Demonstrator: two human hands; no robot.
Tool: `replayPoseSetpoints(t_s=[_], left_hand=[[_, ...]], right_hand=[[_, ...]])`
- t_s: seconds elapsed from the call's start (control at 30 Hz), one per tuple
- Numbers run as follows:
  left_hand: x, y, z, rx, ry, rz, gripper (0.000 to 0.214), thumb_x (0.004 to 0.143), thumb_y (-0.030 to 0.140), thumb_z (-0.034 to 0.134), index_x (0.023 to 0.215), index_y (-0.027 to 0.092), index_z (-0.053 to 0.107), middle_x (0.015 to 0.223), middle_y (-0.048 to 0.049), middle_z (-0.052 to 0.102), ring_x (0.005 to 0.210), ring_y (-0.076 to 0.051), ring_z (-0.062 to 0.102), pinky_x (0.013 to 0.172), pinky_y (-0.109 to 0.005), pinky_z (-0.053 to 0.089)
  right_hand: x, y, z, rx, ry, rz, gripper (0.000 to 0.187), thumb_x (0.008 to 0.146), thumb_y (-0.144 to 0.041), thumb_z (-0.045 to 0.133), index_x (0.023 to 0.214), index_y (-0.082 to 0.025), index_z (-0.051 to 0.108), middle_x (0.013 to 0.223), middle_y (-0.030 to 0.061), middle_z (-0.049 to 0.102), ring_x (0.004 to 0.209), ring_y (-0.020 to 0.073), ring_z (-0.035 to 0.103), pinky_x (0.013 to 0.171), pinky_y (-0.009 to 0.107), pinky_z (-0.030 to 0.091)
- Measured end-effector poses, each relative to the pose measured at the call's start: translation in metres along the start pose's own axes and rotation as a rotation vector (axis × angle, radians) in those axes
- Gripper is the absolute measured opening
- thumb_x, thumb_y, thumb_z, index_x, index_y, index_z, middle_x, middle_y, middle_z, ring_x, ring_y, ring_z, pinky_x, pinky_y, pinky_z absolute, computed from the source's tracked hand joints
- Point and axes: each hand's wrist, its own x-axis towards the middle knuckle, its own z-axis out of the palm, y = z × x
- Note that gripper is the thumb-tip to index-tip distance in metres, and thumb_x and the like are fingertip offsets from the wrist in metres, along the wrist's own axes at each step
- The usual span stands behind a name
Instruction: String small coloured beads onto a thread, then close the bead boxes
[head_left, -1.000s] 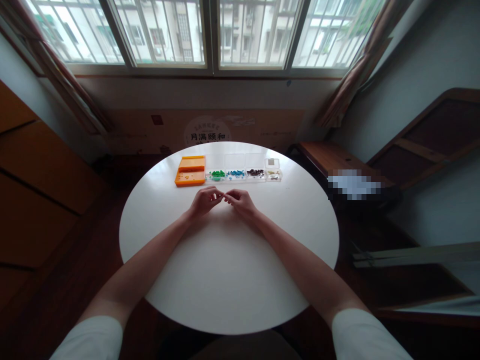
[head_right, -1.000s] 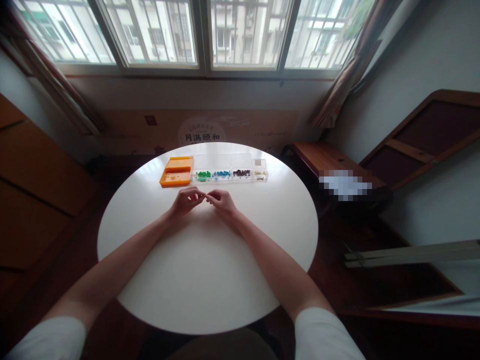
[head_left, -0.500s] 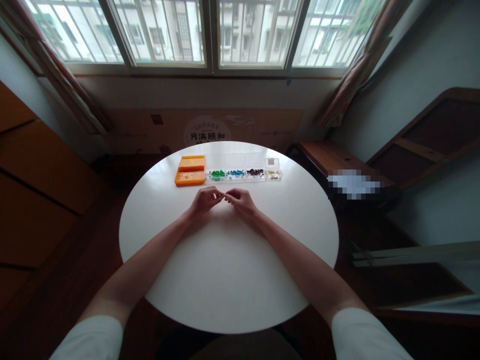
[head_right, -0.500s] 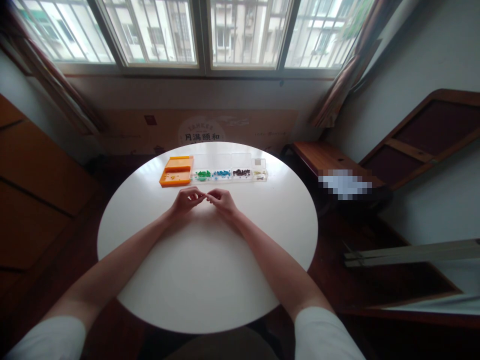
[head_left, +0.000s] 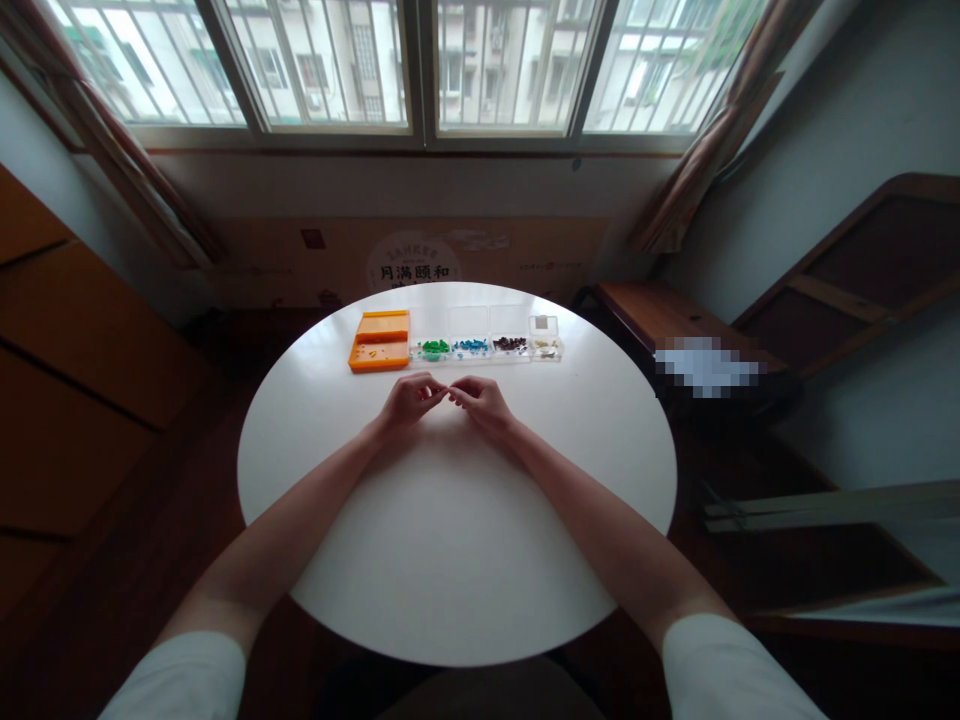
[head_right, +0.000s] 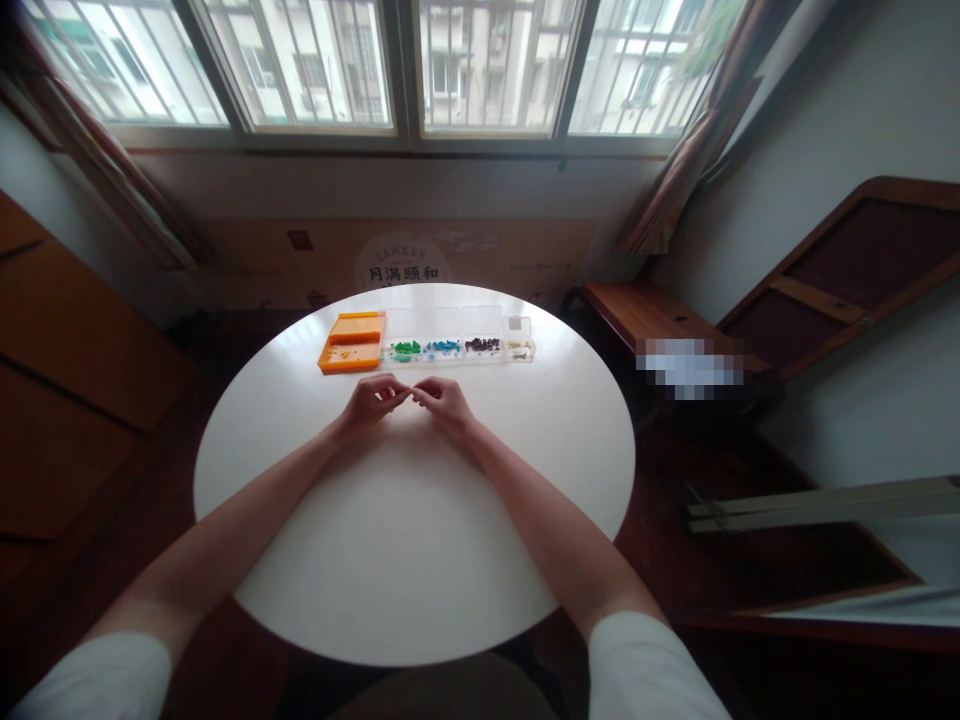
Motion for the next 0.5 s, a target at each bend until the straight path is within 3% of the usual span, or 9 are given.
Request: replayPoseSetpoints(t_s=[0.5], left_hand=[[-0.0001, -0.0001, 0.0001, -0.020, 0.000, -0.008, 0.022, 0.080, 0.033, 0.059, 0.075, 0.014, 0.068, 0.063, -0.0018, 0.059, 0.051, -0.008, 0.049, 0.049, -0.019, 0.041]], right_hand=[[-0.0002, -0.0033, 0.0005, 0.012, 0.001, 0.011, 0.032, 0.069, -0.046, 0.066, 0.075, -0.014, 0.065, 0.065, 0.0041, 0.064, 0.058, 0.0124, 0.057, 0.057, 0.026, 0.046]])
